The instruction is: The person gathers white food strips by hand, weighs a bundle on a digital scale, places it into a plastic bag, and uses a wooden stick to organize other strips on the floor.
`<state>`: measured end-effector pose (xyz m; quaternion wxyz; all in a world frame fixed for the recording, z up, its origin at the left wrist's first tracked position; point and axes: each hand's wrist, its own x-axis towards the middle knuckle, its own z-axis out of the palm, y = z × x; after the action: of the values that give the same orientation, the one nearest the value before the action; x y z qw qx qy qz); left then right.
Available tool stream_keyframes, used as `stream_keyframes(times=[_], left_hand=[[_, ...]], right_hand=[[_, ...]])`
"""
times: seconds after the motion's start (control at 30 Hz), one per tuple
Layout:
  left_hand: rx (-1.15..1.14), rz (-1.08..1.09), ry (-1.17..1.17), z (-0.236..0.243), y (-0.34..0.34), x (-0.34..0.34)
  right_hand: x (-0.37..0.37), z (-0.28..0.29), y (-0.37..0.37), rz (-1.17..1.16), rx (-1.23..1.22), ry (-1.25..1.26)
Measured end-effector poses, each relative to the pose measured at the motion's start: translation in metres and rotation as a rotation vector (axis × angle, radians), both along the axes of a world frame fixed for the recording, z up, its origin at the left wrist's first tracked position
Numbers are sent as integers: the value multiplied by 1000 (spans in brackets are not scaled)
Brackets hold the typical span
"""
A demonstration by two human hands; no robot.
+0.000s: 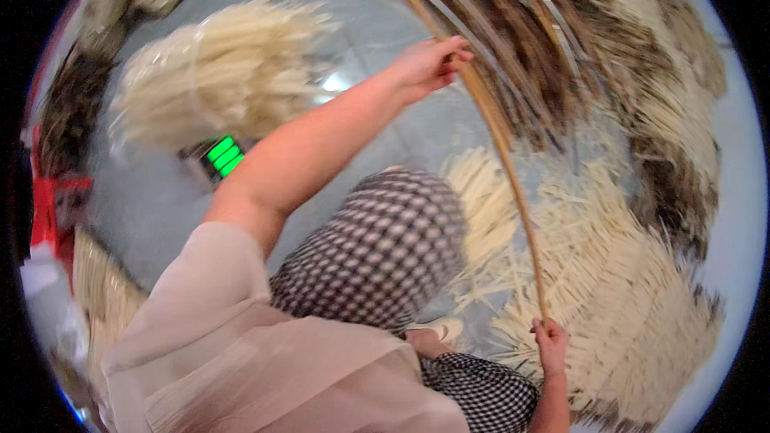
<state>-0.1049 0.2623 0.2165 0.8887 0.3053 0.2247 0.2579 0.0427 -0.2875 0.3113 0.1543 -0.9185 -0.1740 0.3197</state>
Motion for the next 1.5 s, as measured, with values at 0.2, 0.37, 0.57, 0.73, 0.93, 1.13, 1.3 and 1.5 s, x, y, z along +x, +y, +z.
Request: stream_keyframes(times=[0.2,0.37,0.57,0.73,0.93,1.13,1.3,1.5], left_hand=[[127,-318,86,31,-17,1],[288,-867,389,-49,-30,-49],[274,-1499,834,-97,-61,-123],[-96,-1457,805,-134,-106,-111],[-207,-1188,860,-191,-110,-90],[-69,-674,727,-217,-100,-71],[-205,-487,604,-201,-94,-61],[-118,-533,551,-168,-80,-38]], right_hand=[[7,-53,96,-110,305,-125],[171,-56,286,205,673,-583],[145,-99,398,296,617,-423],[33,-280,337,236,-112,44],[-41,-303,316,116,-208,-100],[-68,-321,319,160,117,-72],[-97,-286,324,267,442,384],[-76,-257,286,23,721,510]])
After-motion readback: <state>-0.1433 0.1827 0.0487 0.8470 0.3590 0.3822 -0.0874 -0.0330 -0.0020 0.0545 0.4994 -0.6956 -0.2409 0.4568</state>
